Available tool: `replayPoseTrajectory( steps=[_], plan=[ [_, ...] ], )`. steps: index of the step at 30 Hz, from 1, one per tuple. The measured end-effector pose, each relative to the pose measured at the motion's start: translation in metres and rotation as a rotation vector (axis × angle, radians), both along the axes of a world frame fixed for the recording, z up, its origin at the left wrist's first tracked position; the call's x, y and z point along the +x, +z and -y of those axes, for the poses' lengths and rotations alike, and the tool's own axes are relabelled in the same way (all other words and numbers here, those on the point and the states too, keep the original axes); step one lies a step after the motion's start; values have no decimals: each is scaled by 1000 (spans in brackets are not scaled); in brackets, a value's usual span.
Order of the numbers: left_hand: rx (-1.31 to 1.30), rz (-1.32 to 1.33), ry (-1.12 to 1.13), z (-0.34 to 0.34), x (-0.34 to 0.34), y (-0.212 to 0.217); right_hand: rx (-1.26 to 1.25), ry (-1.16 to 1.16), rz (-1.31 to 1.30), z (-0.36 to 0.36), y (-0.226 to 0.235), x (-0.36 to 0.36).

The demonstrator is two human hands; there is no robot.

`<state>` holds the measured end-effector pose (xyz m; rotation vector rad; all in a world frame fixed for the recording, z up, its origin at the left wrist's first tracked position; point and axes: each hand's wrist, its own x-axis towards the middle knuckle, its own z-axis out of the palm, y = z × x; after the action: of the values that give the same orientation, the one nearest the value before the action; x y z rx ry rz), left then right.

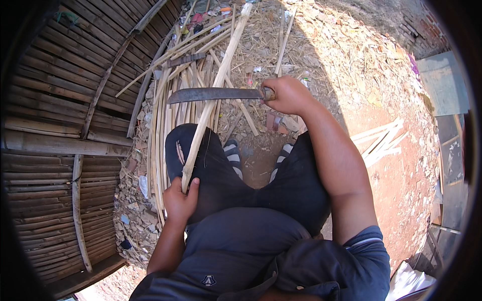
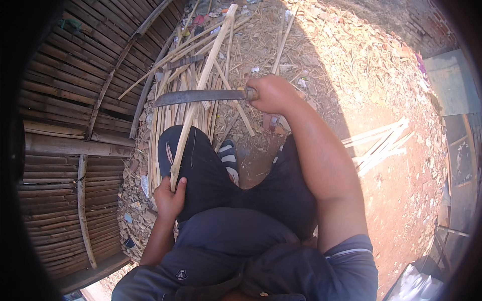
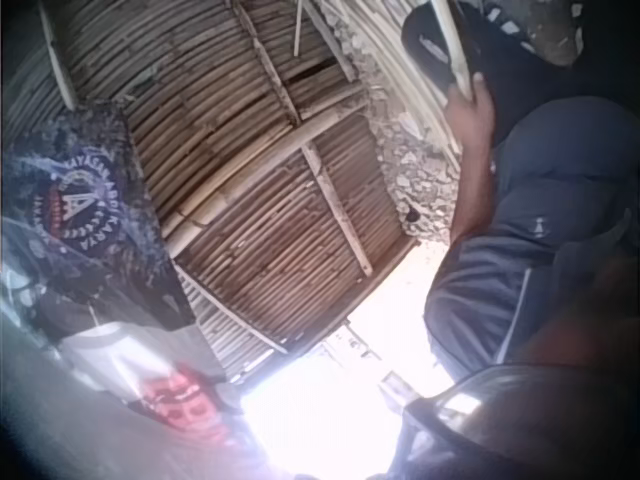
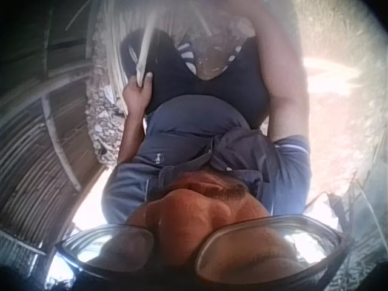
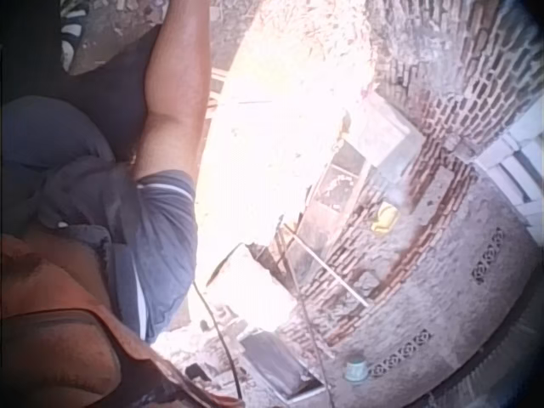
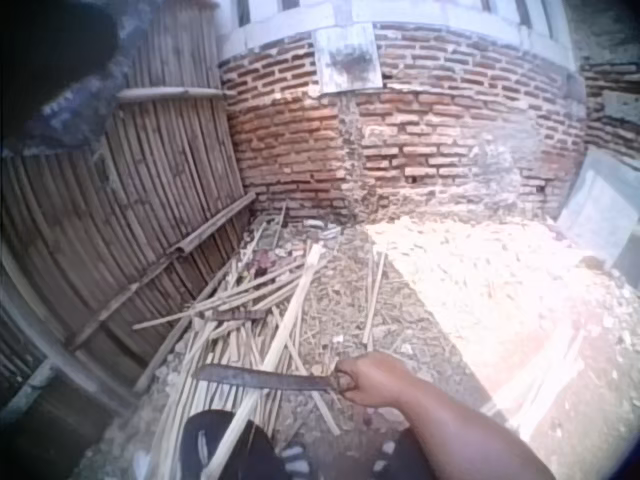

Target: The person uses a knife to shave a bamboo strip, repeatedly drawing the blade along the wood while sitting in an outdoor workshop filled with wood shavings.

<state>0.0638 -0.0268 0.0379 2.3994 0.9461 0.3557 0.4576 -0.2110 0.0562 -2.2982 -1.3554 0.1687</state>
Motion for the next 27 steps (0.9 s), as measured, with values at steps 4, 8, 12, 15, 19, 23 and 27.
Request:
replayPoseTrajectory(
  steps=[4,8,12,15,19,23,27],
  plan=[
    [-1,-14,-7,1,0,2,2,3,2,0,-1,1],
    [1,-3,-10,0,-1,1,29,-2,-7,0,-4,0],
    [-3,-9,-16,0,1,3,21,3,-13,0,-4,1],
    [13,-15,-18,-1,-1,1,18,6,-15,-1,-3,1],
    [4,27,-17,1,1,1,11,8,-16,-1,-2,0],
    [-1,-10,-8,0,1,3,-8,3,-17,-1,-3,1],
    [-14,-14,1,0,0,2,-9,3,-16,-1,-3,1]
  ],
)
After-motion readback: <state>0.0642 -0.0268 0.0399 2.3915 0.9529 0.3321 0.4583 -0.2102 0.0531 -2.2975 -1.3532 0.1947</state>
